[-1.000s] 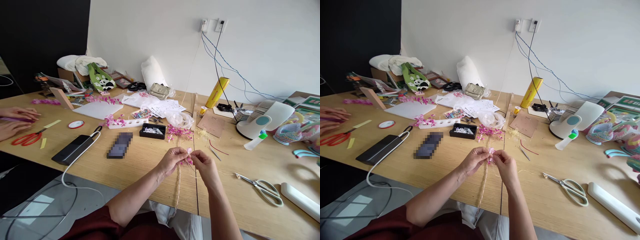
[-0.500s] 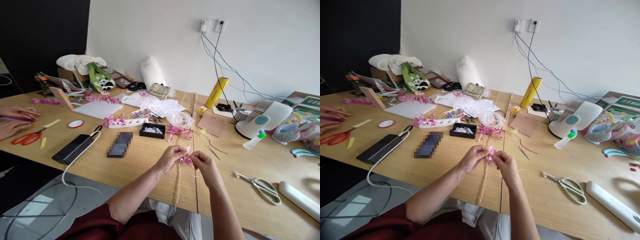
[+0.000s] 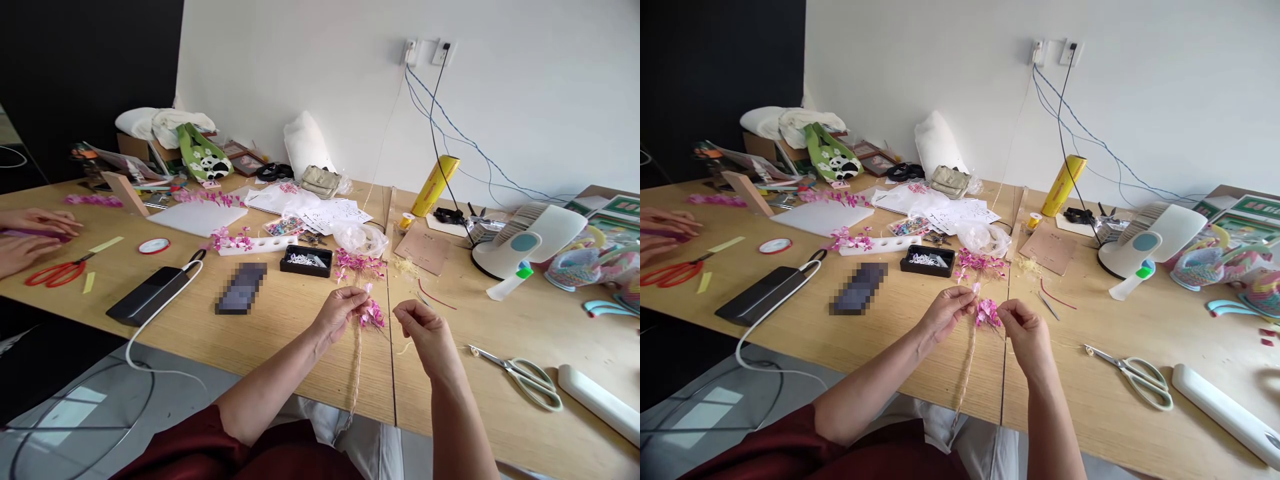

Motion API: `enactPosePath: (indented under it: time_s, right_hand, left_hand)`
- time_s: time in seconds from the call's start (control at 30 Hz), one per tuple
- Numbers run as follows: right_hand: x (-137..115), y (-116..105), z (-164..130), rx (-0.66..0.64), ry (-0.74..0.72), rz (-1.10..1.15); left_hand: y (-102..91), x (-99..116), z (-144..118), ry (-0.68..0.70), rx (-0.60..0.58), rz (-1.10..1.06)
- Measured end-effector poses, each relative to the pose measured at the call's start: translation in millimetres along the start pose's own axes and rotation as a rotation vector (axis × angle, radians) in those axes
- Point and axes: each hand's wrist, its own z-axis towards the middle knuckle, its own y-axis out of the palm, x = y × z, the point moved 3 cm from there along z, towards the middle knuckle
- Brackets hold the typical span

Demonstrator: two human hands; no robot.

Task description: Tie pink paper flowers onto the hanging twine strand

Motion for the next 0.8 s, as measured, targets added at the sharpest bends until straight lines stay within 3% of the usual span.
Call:
enactPosePath:
  time_s: [0.5, 0.8]
  right_hand:
    - [-24, -18, 16, 0.154, -0.104, -0.12]
    - [-23, -32, 19, 0.231, -0.123, -0.121]
  left_hand:
    - [3.0, -4, -3, -0.119, -0.046, 0.13]
    - [-4.1, -6, -2, -0.153, -0.108, 0.137]
